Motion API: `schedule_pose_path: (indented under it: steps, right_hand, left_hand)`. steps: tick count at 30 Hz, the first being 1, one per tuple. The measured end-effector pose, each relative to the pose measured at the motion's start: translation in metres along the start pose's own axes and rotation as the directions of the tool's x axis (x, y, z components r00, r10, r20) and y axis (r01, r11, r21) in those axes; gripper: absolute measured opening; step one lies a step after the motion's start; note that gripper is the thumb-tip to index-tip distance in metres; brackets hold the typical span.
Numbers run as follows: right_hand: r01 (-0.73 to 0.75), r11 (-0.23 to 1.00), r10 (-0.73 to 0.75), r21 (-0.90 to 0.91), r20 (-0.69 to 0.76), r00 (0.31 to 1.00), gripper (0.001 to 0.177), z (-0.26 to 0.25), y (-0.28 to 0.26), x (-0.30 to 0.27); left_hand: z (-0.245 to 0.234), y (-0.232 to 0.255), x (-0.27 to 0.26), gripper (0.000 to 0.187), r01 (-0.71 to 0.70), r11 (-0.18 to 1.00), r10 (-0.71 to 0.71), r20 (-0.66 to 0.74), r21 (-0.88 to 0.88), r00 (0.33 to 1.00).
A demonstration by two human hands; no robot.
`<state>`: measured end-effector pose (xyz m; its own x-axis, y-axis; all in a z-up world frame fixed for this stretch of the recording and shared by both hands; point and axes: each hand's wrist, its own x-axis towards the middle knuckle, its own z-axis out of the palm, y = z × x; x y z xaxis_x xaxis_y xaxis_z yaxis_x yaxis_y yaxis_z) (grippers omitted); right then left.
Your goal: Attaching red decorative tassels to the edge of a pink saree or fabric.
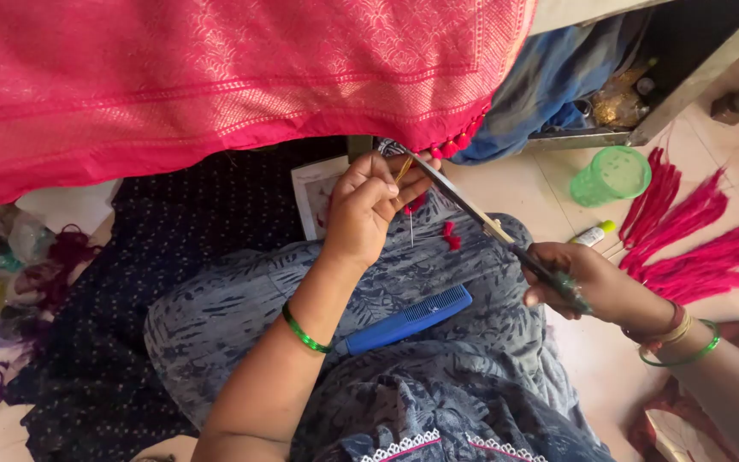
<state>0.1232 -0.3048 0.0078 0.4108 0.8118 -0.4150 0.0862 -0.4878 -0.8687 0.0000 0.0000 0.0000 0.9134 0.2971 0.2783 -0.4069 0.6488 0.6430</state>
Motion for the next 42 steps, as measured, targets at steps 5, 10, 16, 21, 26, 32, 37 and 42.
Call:
schedule_pose_path:
  steps: [5, 10, 16, 21, 26, 32, 37, 42]
  right_hand:
    - [0.174, 0.948, -0.196, -0.266, -0.059, 0.979, 0.029, -0.009, 0.003, -0.001]
    - [0.167, 0.850, -0.269, -0.499, -0.140, 0.953, 0.035, -0.029, -0.007, -0.012]
    - [-0.028, 0.789, -0.203, -0.614, -0.304, 0.931, 0.044, -0.050, -0.039, -0.025]
    - [0.079, 0.675, -0.347, -0.734, -0.222, 0.911, 0.054, -0.057, -0.052, -0.017]
    - [0.118, 0.568, -0.399, -0.815, -0.147, 0.905, 0.058, -0.058, -0.072, 0.000]
    - [0.143, 0.498, -0.407, -0.856, -0.085, 0.910, 0.060, -0.062, -0.093, 0.015]
    - [0.112, 0.495, -0.372, -0.862, -0.094, 0.923, 0.064, -0.059, -0.103, 0.021]
    - [0.073, 0.435, -0.299, -0.897, -0.068, 0.952, 0.068, -0.049, -0.129, 0.023]
  left_hand:
    - [0.001, 0.009, 0.010, 0.006, 0.030, 0.996, -0.022, -0.084, 0.084, 0.996]
    - [-0.011, 0.013, 0.041, 0.028, 0.158, 0.762, 0.000, -0.244, 0.628, 0.970]
    - [-0.036, -0.017, 0.048, 0.022, -0.121, 0.526, 0.257, -0.022, 0.842, 0.966]
    - [-0.035, -0.037, 0.029, 0.022, -0.238, 0.549, 0.384, 0.011, 0.801, 0.923]
    - [-0.030, -0.038, 0.023, 0.021, -0.219, 0.582, 0.377, -0.020, 0.783, 0.926]
    - [-0.037, -0.036, 0.020, 0.022, -0.150, 0.635, 0.348, -0.108, 0.758, 0.931]
    - [-0.037, -0.045, 0.018, 0.021, -0.172, 0.669, 0.330, -0.082, 0.723, 0.940]
    - [-0.036, -0.046, 0.015, 0.018, -0.135, 0.795, 0.269, -0.143, 0.592, 0.953]
